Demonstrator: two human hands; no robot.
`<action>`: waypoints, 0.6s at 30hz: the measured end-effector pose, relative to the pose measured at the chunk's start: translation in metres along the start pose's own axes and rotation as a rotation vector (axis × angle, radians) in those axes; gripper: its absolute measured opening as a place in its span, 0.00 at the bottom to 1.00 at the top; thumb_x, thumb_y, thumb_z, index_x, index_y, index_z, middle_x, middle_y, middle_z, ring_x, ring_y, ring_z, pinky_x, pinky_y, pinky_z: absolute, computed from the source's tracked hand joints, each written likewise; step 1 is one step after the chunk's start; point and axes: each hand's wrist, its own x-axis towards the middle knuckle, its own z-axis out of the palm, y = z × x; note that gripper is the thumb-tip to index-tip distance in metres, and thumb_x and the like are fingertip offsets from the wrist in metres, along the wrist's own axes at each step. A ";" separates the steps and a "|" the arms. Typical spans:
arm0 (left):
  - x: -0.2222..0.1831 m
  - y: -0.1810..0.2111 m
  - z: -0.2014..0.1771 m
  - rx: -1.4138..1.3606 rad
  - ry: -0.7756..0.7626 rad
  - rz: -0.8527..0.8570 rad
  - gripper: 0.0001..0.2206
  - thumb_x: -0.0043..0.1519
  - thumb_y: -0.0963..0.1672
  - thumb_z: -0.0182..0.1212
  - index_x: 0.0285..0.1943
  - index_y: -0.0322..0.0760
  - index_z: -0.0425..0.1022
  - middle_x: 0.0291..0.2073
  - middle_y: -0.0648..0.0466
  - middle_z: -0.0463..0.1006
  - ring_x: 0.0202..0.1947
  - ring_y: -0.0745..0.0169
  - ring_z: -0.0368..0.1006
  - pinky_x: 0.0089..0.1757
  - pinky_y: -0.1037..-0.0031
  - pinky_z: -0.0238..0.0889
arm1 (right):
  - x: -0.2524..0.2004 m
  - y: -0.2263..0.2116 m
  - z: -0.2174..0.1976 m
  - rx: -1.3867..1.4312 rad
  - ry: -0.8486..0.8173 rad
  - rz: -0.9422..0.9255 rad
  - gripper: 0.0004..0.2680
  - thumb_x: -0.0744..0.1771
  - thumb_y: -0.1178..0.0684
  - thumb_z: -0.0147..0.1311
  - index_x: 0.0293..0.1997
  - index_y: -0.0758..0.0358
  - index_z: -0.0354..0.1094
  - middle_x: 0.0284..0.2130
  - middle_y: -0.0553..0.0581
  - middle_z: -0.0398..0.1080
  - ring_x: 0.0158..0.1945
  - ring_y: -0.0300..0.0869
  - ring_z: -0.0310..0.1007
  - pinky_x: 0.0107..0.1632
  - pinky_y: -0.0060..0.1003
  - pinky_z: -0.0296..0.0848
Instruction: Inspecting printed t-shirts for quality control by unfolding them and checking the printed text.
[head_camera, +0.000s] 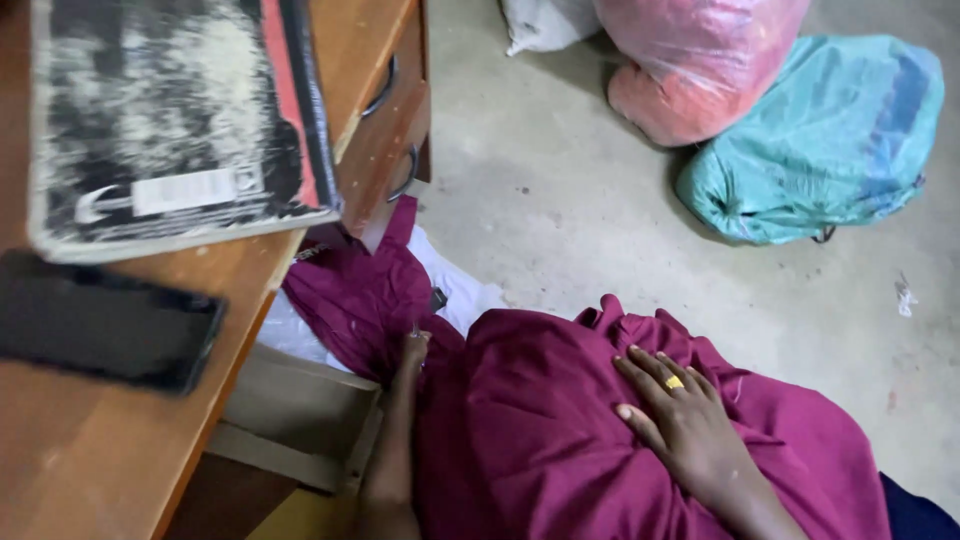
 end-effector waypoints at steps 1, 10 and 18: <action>0.016 -0.005 0.005 0.002 -0.015 -0.011 0.12 0.59 0.40 0.57 0.43 0.39 0.87 0.39 0.54 0.87 0.38 0.58 0.80 0.40 0.66 0.72 | 0.005 0.000 0.004 -0.002 -0.011 0.015 0.25 0.69 0.31 0.42 0.78 0.40 0.53 0.75 0.49 0.56 0.77 0.52 0.52 0.73 0.57 0.48; 0.028 0.007 -0.002 0.380 0.167 -0.333 0.27 0.70 0.47 0.37 0.80 0.39 0.58 0.79 0.44 0.58 0.74 0.37 0.58 0.70 0.50 0.46 | 0.026 -0.007 0.007 -0.088 0.076 0.005 0.25 0.70 0.33 0.44 0.77 0.43 0.56 0.73 0.50 0.60 0.74 0.48 0.57 0.73 0.53 0.50; 0.006 0.040 -0.039 -0.809 0.093 0.188 0.08 0.59 0.35 0.68 0.47 0.28 0.82 0.33 0.53 0.81 0.29 0.73 0.73 0.34 0.85 0.69 | 0.009 -0.030 -0.015 0.241 0.281 -0.037 0.19 0.68 0.41 0.56 0.63 0.59 0.73 0.63 0.59 0.73 0.71 0.54 0.66 0.72 0.58 0.58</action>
